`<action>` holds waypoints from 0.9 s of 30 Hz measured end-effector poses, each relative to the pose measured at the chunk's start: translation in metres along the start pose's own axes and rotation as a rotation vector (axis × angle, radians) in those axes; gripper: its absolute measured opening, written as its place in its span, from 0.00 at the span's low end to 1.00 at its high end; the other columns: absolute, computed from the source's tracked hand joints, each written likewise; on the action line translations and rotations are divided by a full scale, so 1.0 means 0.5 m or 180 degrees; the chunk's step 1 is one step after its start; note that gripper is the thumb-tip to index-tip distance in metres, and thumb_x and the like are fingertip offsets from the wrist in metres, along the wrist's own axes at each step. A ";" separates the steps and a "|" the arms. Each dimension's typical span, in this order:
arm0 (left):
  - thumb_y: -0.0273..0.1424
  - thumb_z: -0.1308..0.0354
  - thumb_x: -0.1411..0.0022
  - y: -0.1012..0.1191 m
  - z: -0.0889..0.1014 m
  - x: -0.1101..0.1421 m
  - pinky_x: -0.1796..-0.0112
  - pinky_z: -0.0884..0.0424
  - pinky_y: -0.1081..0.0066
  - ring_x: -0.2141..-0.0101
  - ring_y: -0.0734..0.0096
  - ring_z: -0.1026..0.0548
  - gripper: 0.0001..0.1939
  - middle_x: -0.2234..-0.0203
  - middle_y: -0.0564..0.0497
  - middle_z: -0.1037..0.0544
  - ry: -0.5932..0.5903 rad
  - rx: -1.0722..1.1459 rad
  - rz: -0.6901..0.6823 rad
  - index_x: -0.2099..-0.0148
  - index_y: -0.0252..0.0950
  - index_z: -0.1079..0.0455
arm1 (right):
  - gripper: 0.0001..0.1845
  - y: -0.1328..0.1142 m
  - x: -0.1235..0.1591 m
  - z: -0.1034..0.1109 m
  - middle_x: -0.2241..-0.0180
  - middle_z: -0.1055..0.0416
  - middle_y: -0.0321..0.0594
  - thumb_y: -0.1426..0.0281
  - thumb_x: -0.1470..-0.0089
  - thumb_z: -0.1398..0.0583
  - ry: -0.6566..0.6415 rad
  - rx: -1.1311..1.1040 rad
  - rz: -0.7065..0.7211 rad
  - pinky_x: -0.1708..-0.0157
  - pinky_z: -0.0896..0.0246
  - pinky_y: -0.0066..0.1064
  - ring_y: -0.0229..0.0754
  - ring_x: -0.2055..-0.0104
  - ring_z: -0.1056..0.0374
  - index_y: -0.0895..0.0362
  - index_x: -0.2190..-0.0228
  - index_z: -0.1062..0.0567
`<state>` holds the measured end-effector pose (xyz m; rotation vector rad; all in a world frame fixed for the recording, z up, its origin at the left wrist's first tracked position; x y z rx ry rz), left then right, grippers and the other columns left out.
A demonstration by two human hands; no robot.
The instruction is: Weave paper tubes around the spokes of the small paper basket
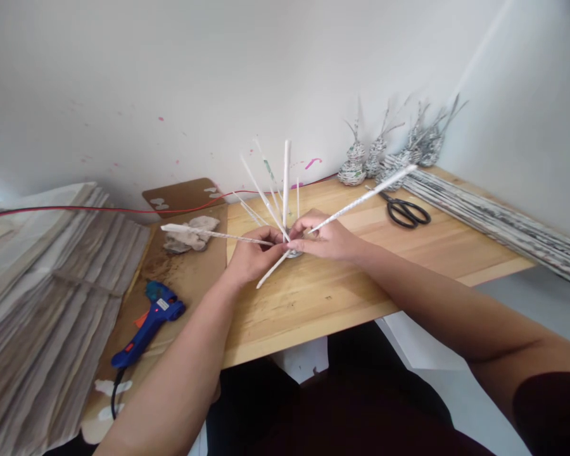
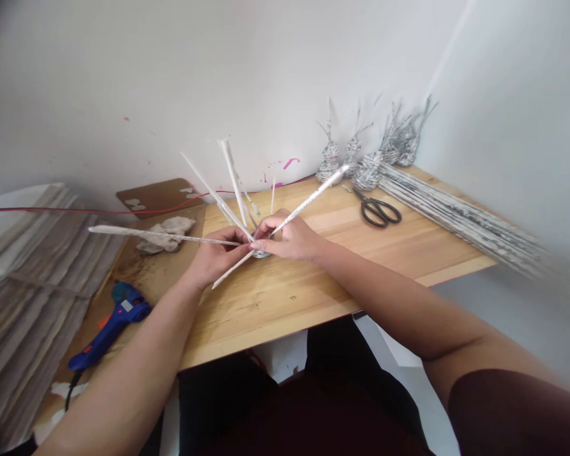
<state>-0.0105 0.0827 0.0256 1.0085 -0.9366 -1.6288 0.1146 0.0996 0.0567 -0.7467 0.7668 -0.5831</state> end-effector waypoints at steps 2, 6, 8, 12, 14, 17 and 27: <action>0.42 0.33 0.47 0.003 -0.003 0.001 0.72 0.35 0.74 0.75 0.74 0.30 0.16 0.75 0.52 0.24 -0.0043 0.0041 -0.0013 0.69 0.33 0.29 | 0.09 -0.009 0.000 0.005 0.71 0.25 0.40 0.65 0.50 0.33 0.0071 0.0281 0.0150 0.61 0.41 0.34 0.42 0.64 0.32 0.57 0.74 0.23; 0.44 0.35 0.44 0.002 -0.003 0.003 0.74 0.35 0.74 0.77 0.75 0.30 0.17 0.77 0.53 0.26 -0.0041 0.0205 0.0059 0.69 0.35 0.31 | 0.08 0.011 0.002 0.014 0.71 0.28 0.39 0.66 0.48 0.36 0.0296 0.0326 0.0005 0.65 0.42 0.32 0.41 0.66 0.34 0.57 0.74 0.26; 0.44 0.35 0.44 0.002 -0.004 0.002 0.74 0.35 0.74 0.77 0.74 0.30 0.17 0.78 0.54 0.27 -0.0042 0.0305 0.0063 0.69 0.35 0.32 | 0.07 0.022 0.003 0.011 0.71 0.29 0.38 0.66 0.48 0.37 0.0329 0.0184 -0.0064 0.68 0.43 0.30 0.40 0.67 0.35 0.57 0.73 0.28; 0.45 0.35 0.44 0.009 -0.008 -0.001 0.73 0.33 0.73 0.75 0.73 0.29 0.18 0.77 0.53 0.25 -0.0095 0.0481 -0.0039 0.68 0.35 0.33 | 0.07 0.036 0.005 0.011 0.73 0.31 0.35 0.68 0.48 0.39 0.0435 0.0049 -0.0226 0.71 0.45 0.29 0.38 0.70 0.36 0.55 0.72 0.32; 0.45 0.34 0.45 0.008 -0.006 -0.002 0.72 0.32 0.72 0.75 0.73 0.28 0.18 0.76 0.53 0.24 -0.0074 0.0491 -0.0050 0.67 0.35 0.32 | 0.07 0.041 0.005 0.010 0.74 0.32 0.35 0.67 0.48 0.39 0.0453 0.0013 -0.0305 0.71 0.45 0.29 0.38 0.70 0.36 0.55 0.72 0.33; 0.44 0.33 0.47 0.002 -0.001 -0.002 0.70 0.30 0.72 0.74 0.71 0.26 0.18 0.73 0.51 0.22 -0.0015 0.0483 0.0019 0.64 0.35 0.30 | 0.08 0.044 0.004 0.008 0.73 0.30 0.36 0.67 0.49 0.38 0.0455 -0.0060 -0.0352 0.71 0.43 0.29 0.39 0.68 0.34 0.55 0.72 0.33; 0.39 0.29 0.51 0.004 -0.023 0.005 0.63 0.28 0.68 0.66 0.67 0.23 0.18 0.67 0.48 0.21 -0.0401 0.0544 0.0089 0.63 0.34 0.26 | 0.06 0.077 -0.002 -0.003 0.71 0.26 0.37 0.69 0.51 0.37 0.0159 -0.0707 -0.0664 0.68 0.38 0.29 0.37 0.70 0.31 0.58 0.69 0.26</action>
Point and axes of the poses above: each hand's wrist, its own x-axis away from the middle knuckle, its own z-axis out of the back of the hand, y = z × x, the point moved 10 cm from there along -x, towards the middle knuckle
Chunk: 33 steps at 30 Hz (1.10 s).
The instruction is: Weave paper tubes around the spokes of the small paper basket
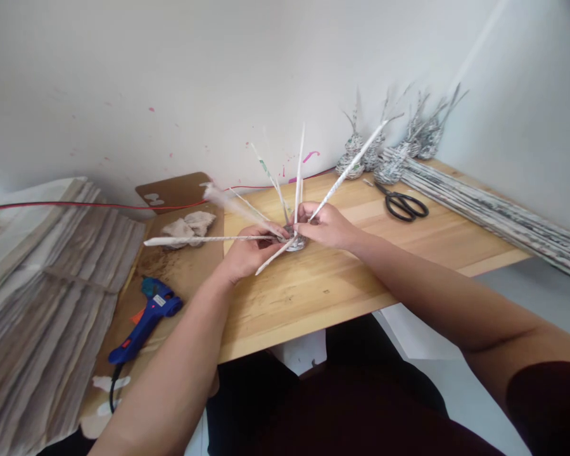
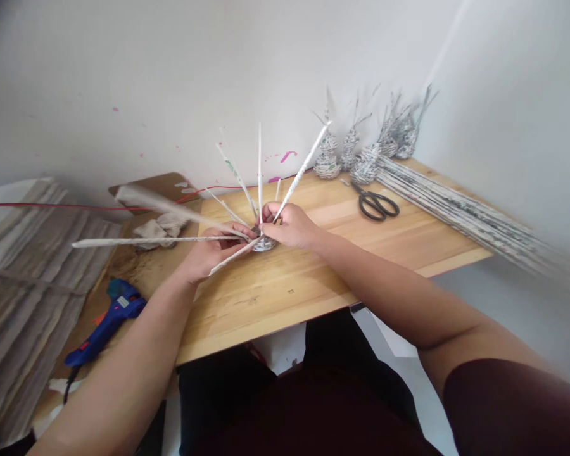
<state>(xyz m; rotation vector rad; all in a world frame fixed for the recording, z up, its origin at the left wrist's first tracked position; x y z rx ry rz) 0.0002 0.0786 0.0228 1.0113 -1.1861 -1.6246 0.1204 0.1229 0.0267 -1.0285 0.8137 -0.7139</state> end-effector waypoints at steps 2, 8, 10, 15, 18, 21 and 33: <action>0.38 0.26 0.55 -0.004 -0.003 0.001 0.65 0.29 0.70 0.69 0.70 0.25 0.21 0.68 0.50 0.22 0.0014 0.0096 0.0064 0.63 0.35 0.28 | 0.07 -0.002 -0.001 0.001 0.73 0.28 0.35 0.68 0.51 0.36 -0.0007 -0.0021 0.0058 0.69 0.39 0.29 0.36 0.72 0.33 0.58 0.70 0.27; 0.42 0.31 0.47 0.000 0.012 0.001 0.69 0.33 0.73 0.71 0.73 0.28 0.17 0.72 0.52 0.24 0.0300 -0.0274 -0.0101 0.66 0.34 0.28 | 0.10 0.001 -0.002 0.003 0.72 0.27 0.37 0.67 0.53 0.34 -0.0008 -0.0280 -0.0032 0.68 0.36 0.30 0.38 0.70 0.31 0.58 0.69 0.27; 0.42 0.31 0.46 -0.001 0.017 0.001 0.69 0.33 0.73 0.72 0.72 0.28 0.16 0.73 0.52 0.24 0.0353 -0.0391 -0.0115 0.66 0.34 0.27 | 0.11 0.000 -0.002 -0.002 0.71 0.26 0.38 0.67 0.53 0.34 -0.0109 -0.0372 -0.0060 0.68 0.36 0.30 0.38 0.69 0.31 0.58 0.68 0.27; 0.41 0.30 0.48 -0.020 0.021 -0.003 0.70 0.32 0.72 0.73 0.72 0.27 0.16 0.75 0.52 0.23 0.0434 -0.0034 -0.0009 0.65 0.34 0.27 | 0.13 -0.005 0.000 -0.012 0.74 0.28 0.36 0.66 0.53 0.32 -0.0293 -0.0447 0.0034 0.71 0.37 0.29 0.36 0.72 0.33 0.58 0.69 0.29; 0.41 0.29 0.49 -0.039 0.021 -0.006 0.71 0.30 0.73 0.74 0.73 0.27 0.17 0.76 0.52 0.23 0.0461 0.0373 0.0152 0.65 0.33 0.26 | 0.12 -0.012 0.002 -0.010 0.73 0.28 0.35 0.66 0.52 0.33 -0.0171 -0.0373 0.0176 0.72 0.38 0.28 0.36 0.72 0.33 0.58 0.69 0.29; 0.42 0.30 0.49 -0.056 0.022 -0.007 0.70 0.28 0.72 0.74 0.73 0.26 0.18 0.74 0.50 0.21 0.0535 0.0700 0.0327 0.64 0.32 0.23 | 0.12 -0.015 0.003 0.000 0.74 0.30 0.34 0.67 0.52 0.33 0.0117 -0.0369 0.0233 0.73 0.40 0.28 0.35 0.74 0.35 0.58 0.68 0.30; 0.32 0.26 0.52 -0.036 0.007 -0.005 0.56 0.23 0.69 0.62 0.69 0.20 0.20 0.63 0.47 0.19 0.0035 0.1339 0.0303 0.57 0.32 0.25 | 0.15 0.011 -0.007 0.023 0.67 0.22 0.41 0.64 0.52 0.34 0.0325 -0.0356 0.0055 0.65 0.32 0.34 0.41 0.67 0.28 0.58 0.62 0.21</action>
Point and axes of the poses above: each hand's wrist, its own x-axis away from the middle knuckle, its own z-axis out of the back of the hand, y = z × x, the point moved 10 cm from there along -x, towards the middle knuckle
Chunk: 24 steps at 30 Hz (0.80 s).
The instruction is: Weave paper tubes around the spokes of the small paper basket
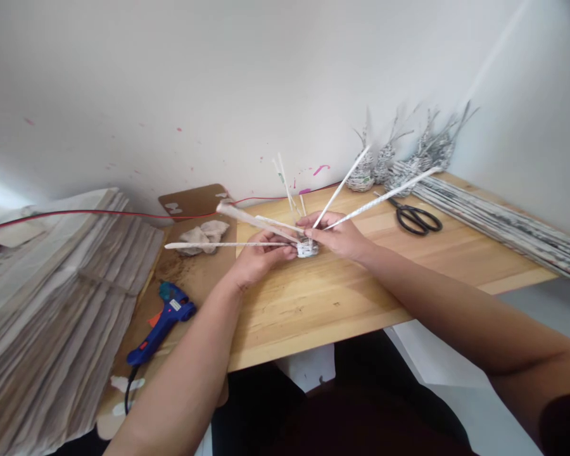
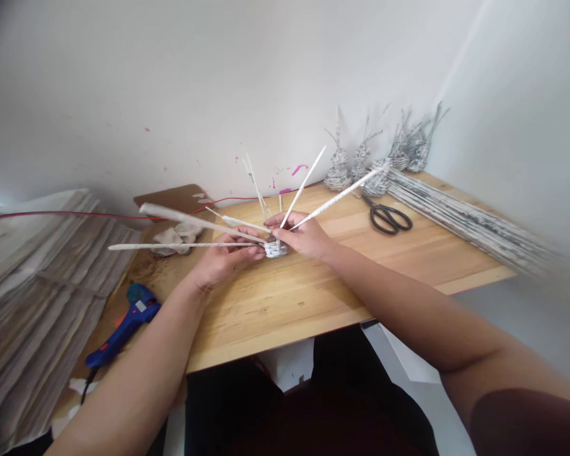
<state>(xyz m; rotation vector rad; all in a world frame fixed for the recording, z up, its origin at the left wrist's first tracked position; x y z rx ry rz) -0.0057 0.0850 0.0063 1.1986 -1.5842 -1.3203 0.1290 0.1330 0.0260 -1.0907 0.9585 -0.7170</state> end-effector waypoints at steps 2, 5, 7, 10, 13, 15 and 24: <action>0.33 0.26 0.51 -0.002 0.002 -0.001 0.56 0.22 0.69 0.62 0.70 0.20 0.20 0.62 0.47 0.19 -0.0057 0.0093 0.0039 0.58 0.33 0.27 | 0.14 0.003 0.000 -0.003 0.67 0.21 0.42 0.63 0.52 0.34 -0.0114 -0.0061 -0.0051 0.64 0.31 0.35 0.42 0.66 0.26 0.59 0.64 0.20; 0.36 0.26 0.50 -0.010 0.013 -0.004 0.60 0.20 0.70 0.65 0.72 0.19 0.20 0.62 0.47 0.18 0.0032 0.0201 0.0095 0.60 0.33 0.30 | 0.14 0.004 0.002 -0.005 0.67 0.20 0.43 0.62 0.52 0.33 -0.0194 -0.0125 -0.0097 0.63 0.31 0.36 0.43 0.66 0.26 0.59 0.65 0.19; 0.39 0.27 0.50 -0.012 0.015 -0.006 0.62 0.20 0.71 0.67 0.72 0.19 0.22 0.62 0.46 0.18 0.0084 0.0237 0.0087 0.61 0.34 0.31 | 0.14 0.004 0.003 -0.005 0.68 0.21 0.42 0.63 0.53 0.32 -0.0192 -0.0152 -0.0120 0.63 0.31 0.35 0.41 0.67 0.27 0.59 0.65 0.20; 0.40 0.28 0.50 -0.010 0.017 -0.007 0.63 0.20 0.71 0.68 0.72 0.19 0.23 0.63 0.46 0.18 0.0207 0.0364 0.0029 0.60 0.34 0.33 | 0.15 0.006 0.002 -0.001 0.69 0.22 0.40 0.63 0.54 0.32 -0.0126 -0.0275 -0.0135 0.64 0.33 0.34 0.39 0.69 0.29 0.59 0.66 0.20; 0.40 0.28 0.48 -0.010 0.017 -0.009 0.64 0.20 0.71 0.68 0.71 0.18 0.22 0.64 0.47 0.18 0.0343 0.0506 0.0031 0.59 0.35 0.35 | 0.15 0.009 0.000 0.001 0.71 0.24 0.39 0.62 0.55 0.31 -0.0059 -0.0442 -0.0156 0.66 0.34 0.33 0.37 0.70 0.31 0.59 0.67 0.21; 0.38 0.30 0.46 -0.010 0.018 -0.009 0.65 0.20 0.71 0.69 0.71 0.18 0.21 0.66 0.48 0.18 0.0418 0.0566 0.0043 0.59 0.35 0.36 | 0.16 0.012 -0.001 0.000 0.72 0.24 0.38 0.62 0.56 0.31 -0.0055 -0.0526 -0.0205 0.67 0.34 0.32 0.37 0.70 0.32 0.59 0.67 0.22; 0.40 0.29 0.48 -0.004 0.034 -0.007 0.74 0.27 0.80 0.76 0.79 0.25 0.20 0.70 0.48 0.19 0.0590 0.0213 0.0060 0.61 0.31 0.26 | 0.12 -0.005 0.007 -0.020 0.72 0.24 0.39 0.65 0.55 0.32 -0.0374 -0.0140 -0.0207 0.67 0.35 0.32 0.37 0.71 0.31 0.60 0.69 0.21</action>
Point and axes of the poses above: each hand's wrist, its own x-axis away from the middle knuckle, its own z-axis out of the back of the hand, y = z × x, the point moved 10 cm from there along -x, towards the middle knuckle
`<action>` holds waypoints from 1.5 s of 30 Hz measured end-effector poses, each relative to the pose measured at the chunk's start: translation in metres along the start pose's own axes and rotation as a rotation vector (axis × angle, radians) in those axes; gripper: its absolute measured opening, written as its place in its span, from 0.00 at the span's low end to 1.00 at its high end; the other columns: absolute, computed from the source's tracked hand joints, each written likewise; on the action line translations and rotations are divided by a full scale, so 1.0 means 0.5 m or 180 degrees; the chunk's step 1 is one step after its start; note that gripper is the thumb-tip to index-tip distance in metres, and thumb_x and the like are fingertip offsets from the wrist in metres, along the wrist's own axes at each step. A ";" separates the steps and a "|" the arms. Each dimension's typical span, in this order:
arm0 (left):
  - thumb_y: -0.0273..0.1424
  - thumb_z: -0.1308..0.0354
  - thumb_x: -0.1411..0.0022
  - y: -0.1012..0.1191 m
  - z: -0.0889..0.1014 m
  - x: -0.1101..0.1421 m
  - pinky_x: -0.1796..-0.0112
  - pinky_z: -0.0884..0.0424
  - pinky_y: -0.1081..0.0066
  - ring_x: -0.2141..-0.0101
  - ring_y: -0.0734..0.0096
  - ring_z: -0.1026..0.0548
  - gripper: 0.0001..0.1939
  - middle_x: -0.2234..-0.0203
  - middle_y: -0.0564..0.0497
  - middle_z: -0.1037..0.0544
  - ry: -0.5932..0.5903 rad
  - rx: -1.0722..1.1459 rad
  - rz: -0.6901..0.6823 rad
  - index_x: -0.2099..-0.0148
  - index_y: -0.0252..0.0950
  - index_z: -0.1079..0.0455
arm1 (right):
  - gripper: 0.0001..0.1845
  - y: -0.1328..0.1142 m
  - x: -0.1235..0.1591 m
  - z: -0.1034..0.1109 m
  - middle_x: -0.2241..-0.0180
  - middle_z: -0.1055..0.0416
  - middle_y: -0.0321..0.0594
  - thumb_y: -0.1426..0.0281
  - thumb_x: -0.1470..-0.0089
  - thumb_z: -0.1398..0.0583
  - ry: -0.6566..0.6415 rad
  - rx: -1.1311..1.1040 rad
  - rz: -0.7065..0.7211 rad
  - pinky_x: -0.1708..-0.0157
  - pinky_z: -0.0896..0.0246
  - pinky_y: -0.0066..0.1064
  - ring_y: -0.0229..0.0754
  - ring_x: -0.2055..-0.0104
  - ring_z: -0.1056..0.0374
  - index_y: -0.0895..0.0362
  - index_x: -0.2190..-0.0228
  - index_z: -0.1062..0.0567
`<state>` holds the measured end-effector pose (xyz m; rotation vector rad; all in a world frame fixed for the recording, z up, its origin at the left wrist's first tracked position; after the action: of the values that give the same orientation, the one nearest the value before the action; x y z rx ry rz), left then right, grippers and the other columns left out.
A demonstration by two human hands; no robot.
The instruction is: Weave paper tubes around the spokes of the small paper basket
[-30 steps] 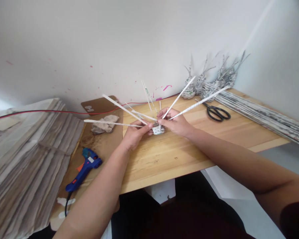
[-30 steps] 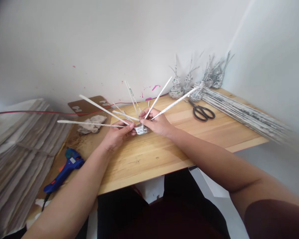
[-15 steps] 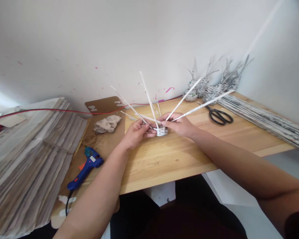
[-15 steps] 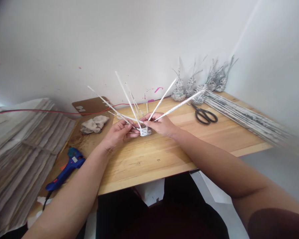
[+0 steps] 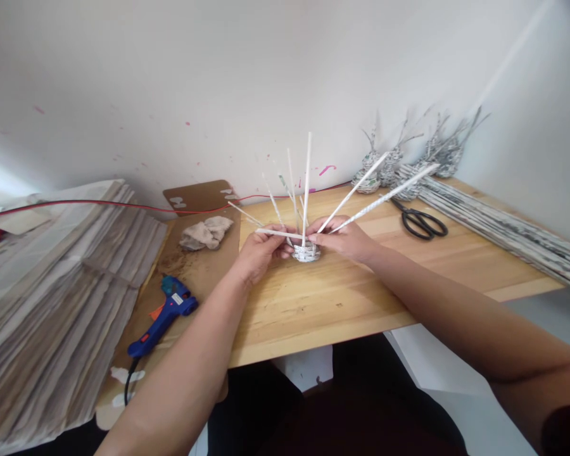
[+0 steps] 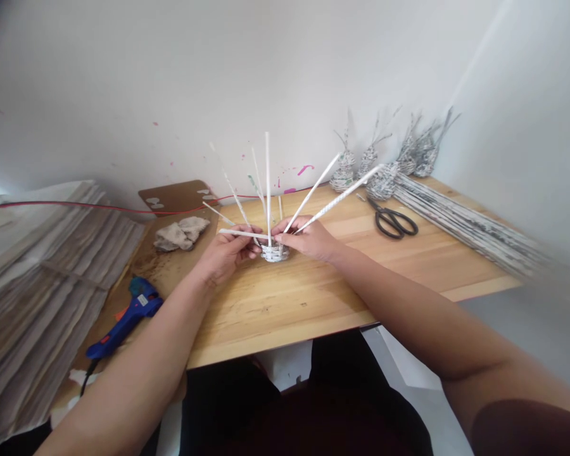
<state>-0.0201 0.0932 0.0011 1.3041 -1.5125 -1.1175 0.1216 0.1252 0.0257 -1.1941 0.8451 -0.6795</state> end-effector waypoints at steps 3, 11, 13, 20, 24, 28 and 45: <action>0.48 0.34 0.45 -0.004 0.014 0.002 0.71 0.24 0.77 0.74 0.75 0.23 0.24 0.71 0.45 0.18 -0.0003 -0.0034 0.0284 0.61 0.29 0.23 | 0.09 -0.016 0.005 -0.012 0.73 0.23 0.39 0.67 0.54 0.33 -0.0243 0.0311 0.0094 0.69 0.35 0.31 0.37 0.72 0.31 0.60 0.70 0.21; 0.41 0.26 0.54 0.027 0.032 0.024 0.61 0.24 0.67 0.63 0.63 0.19 0.27 0.60 0.42 0.17 -0.0465 -0.1030 0.0362 0.53 0.32 0.21 | 0.09 -0.023 0.012 -0.033 0.66 0.20 0.42 0.68 0.49 0.35 -0.0750 0.0590 0.0285 0.63 0.31 0.32 0.40 0.65 0.26 0.59 0.65 0.20; 0.38 0.25 0.55 0.042 0.032 0.025 0.58 0.25 0.66 0.63 0.63 0.20 0.26 0.62 0.44 0.16 -0.0446 -0.1426 0.0176 0.54 0.33 0.21 | 0.10 -0.018 0.012 -0.035 0.65 0.20 0.42 0.68 0.47 0.36 -0.0793 0.0501 0.0303 0.61 0.30 0.32 0.40 0.63 0.25 0.59 0.62 0.20; 0.44 0.29 0.51 0.090 0.056 0.026 0.65 0.26 0.69 0.71 0.69 0.23 0.20 0.72 0.49 0.18 -0.0001 -0.1649 -0.0249 0.61 0.35 0.21 | 0.12 -0.013 0.007 -0.017 0.66 0.20 0.42 0.68 0.49 0.34 -0.0449 0.0391 0.0407 0.62 0.30 0.32 0.41 0.64 0.25 0.59 0.62 0.20; 0.42 0.26 0.56 0.113 0.071 0.029 0.71 0.30 0.71 0.75 0.69 0.25 0.17 0.76 0.49 0.20 0.0346 -0.2272 -0.0517 0.70 0.35 0.22 | 0.10 -0.019 0.006 -0.007 0.66 0.20 0.41 0.68 0.50 0.34 -0.0294 0.0536 0.0459 0.63 0.31 0.32 0.41 0.65 0.25 0.58 0.64 0.19; 0.39 0.28 0.52 0.125 0.022 0.040 0.69 0.31 0.71 0.72 0.69 0.25 0.12 0.75 0.50 0.19 0.0366 -0.3220 -0.1140 0.70 0.36 0.21 | 0.12 -0.018 0.005 -0.008 0.66 0.20 0.41 0.67 0.50 0.34 -0.0307 0.0551 0.0361 0.62 0.31 0.32 0.41 0.64 0.25 0.58 0.63 0.19; 0.37 0.32 0.45 0.092 -0.042 0.048 0.58 0.31 0.69 0.65 0.68 0.25 0.08 0.69 0.51 0.21 0.0311 -0.2633 -0.1696 0.67 0.38 0.24 | 0.15 -0.043 0.006 -0.007 0.79 0.31 0.33 0.60 0.49 0.34 0.0012 0.0886 0.0512 0.75 0.48 0.27 0.34 0.76 0.39 0.60 0.75 0.24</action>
<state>-0.0148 0.0703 0.0518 1.1374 -0.4896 -1.7325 0.1197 0.1158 0.0453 -0.8658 0.8109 -0.6441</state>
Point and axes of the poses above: each hand's wrist, its own x-axis away from the middle knuckle, its own z-axis out of the back of the hand, y = z × x, the point moved 10 cm from there along -x, towards the middle knuckle
